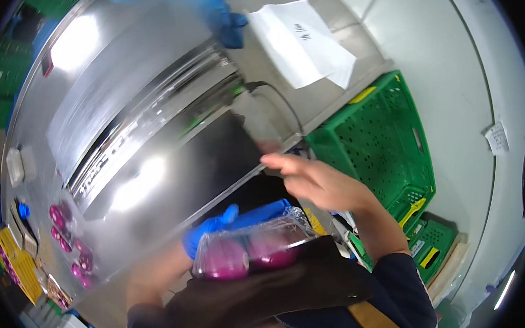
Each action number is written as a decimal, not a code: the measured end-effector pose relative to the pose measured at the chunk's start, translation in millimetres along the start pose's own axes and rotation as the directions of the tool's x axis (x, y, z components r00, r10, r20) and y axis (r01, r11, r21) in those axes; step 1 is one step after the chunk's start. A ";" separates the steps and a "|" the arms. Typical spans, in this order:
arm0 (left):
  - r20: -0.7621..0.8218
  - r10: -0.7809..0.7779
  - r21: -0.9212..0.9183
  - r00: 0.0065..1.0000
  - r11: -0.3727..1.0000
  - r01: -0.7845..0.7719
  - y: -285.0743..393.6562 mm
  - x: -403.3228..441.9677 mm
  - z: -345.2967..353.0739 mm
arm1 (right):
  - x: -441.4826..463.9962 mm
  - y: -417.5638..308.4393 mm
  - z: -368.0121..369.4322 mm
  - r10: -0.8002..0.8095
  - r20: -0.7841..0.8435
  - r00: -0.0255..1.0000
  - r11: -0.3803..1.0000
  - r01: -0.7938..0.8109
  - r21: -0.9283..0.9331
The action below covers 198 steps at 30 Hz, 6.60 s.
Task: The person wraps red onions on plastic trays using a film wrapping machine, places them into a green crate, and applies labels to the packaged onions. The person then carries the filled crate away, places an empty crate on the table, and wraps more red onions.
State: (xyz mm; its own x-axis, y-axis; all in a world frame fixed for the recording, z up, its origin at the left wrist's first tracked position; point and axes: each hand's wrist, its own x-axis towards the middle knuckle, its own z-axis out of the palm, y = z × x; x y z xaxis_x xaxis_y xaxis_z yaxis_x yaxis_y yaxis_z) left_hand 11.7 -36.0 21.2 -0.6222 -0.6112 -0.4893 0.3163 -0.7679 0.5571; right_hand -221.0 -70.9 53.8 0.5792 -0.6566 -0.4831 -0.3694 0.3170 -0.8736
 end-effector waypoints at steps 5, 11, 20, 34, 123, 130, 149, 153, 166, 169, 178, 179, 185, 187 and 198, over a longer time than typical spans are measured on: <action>0.092 -0.127 0.017 0.988 0.992 0.126 13.8 45.8 41.8 | -39.5 -0.9 1.7 -0.062 0.050 0.997 0.984 0.070 -0.163; 0.094 -0.231 -0.111 0.968 0.964 0.241 -15.3 94.5 47.5 | -88.6 160.7 -101.8 0.216 -0.776 0.592 0.930 0.118 0.349; -0.321 0.363 0.297 0.875 0.915 -0.271 25.4 14.3 11.9 | -65.6 445.5 -273.8 0.675 -0.716 -0.176 0.690 -0.194 0.698; -0.961 0.235 0.277 -0.148 0.825 -0.492 -33.7 -215.7 -282.3 | -55.6 446.8 -347.3 0.112 -0.993 -0.044 0.688 -0.717 0.109; -0.633 0.404 0.635 0.661 0.759 0.144 32.7 -184.1 -167.1 | 153.2 -61.7 105.5 0.017 0.003 1.000 0.944 -0.015 -0.331; -0.468 0.876 0.882 0.114 0.471 0.005 -2.6 -152.4 -150.1 | 168.0 11.6 123.1 -0.591 -0.466 0.659 0.754 0.246 -0.609; -0.717 -0.038 -0.049 0.696 0.999 0.004 -169.2 -142.5 -175.4 | 127.8 149.9 211.2 -0.134 0.053 0.990 0.980 0.125 0.154; -0.604 -0.024 -0.064 0.797 0.998 -0.019 -144.8 -136.8 -147.9 | 104.4 78.9 221.2 -0.132 0.348 0.928 0.873 -0.057 0.484; 0.244 -0.045 0.371 0.969 0.927 -0.050 -29.8 -44.3 -26.9 | -9.9 -17.1 61.6 -0.509 -0.080 0.857 0.775 0.416 -0.475; 0.368 -0.051 0.472 0.928 0.871 -0.139 -24.9 -9.6 -0.9 | -20.9 -14.6 64.4 -0.084 0.138 0.987 0.965 0.115 -0.234; 0.105 -0.266 0.098 0.958 0.962 0.256 -29.0 67.9 23.6 | -123.3 240.7 -108.4 0.480 -0.863 0.155 0.813 0.291 0.504; 0.082 -0.247 0.142 0.965 0.962 0.234 -22.3 67.8 16.8 | -131.3 280.7 -138.8 0.468 -0.884 -0.012 0.841 0.314 0.441; -0.239 0.031 0.190 0.971 0.982 0.015 9.1 37.1 -5.9 | -138.5 460.5 -230.1 0.517 -0.772 -0.371 0.853 0.141 0.503; -0.364 0.124 0.252 0.923 0.967 -0.030 4.2 13.6 -46.3 | -124.7 480.3 -246.8 0.613 -0.702 -0.362 0.777 0.118 0.618; -0.414 0.306 0.547 0.857 0.836 -0.034 -16.1 -13.2 -63.9 | -79.9 510.0 -310.1 0.442 -0.891 -0.104 0.594 -0.710 0.378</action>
State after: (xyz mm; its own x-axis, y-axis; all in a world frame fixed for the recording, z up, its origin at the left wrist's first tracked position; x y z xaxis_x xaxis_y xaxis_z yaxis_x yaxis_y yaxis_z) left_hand 60.5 -27.8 -24.2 -0.1405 -0.8384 -0.5266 -0.1061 -0.5160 0.8500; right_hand -681.0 -69.0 -334.9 -0.8711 -0.4014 -0.2830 -0.3563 0.9131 -0.1984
